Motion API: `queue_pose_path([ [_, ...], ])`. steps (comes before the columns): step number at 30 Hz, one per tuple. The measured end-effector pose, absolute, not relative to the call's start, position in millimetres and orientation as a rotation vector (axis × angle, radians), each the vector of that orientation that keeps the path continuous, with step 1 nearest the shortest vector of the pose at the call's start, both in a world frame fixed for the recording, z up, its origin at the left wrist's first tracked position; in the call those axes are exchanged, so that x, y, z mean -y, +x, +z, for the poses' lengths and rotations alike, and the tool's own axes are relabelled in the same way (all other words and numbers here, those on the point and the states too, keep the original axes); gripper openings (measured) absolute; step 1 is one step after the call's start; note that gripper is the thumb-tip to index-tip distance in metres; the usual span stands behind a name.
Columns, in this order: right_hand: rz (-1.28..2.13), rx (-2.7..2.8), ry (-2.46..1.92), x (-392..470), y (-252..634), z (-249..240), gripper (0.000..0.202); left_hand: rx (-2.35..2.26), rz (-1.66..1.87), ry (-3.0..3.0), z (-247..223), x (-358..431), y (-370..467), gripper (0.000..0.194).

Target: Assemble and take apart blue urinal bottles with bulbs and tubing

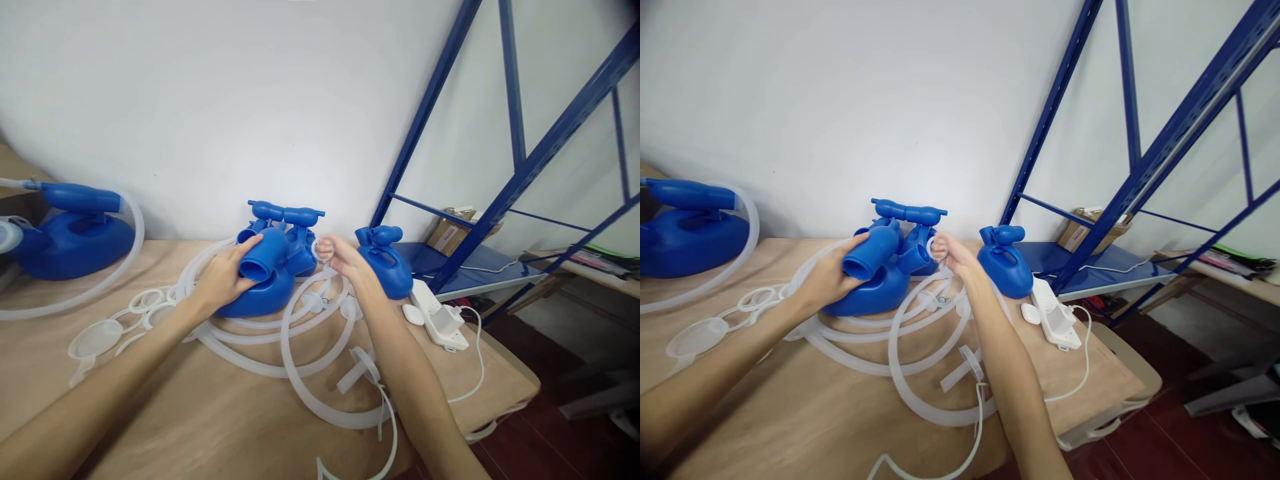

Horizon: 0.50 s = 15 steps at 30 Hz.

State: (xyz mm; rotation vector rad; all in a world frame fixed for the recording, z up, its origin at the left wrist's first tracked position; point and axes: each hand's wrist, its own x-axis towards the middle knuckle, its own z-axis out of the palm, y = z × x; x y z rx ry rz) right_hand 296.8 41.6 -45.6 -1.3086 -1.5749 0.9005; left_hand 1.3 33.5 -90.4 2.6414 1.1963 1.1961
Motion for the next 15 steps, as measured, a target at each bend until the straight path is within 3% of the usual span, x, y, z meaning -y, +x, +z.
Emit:
queue_pose_path([
  [8, 0.797, 1.562, -1.176, -11.8, 287.0, -7.4, 0.048, -1.216, 1.084, 2.768, -90.3, -33.7, 17.3, 0.068],
  [15, 0.516, 2.33, -1.006, 52.7, 238.1, 18.1, 0.042, -1.238, 1.306, 2.5, -41.3, -23.1, -11.7, 0.077],
])
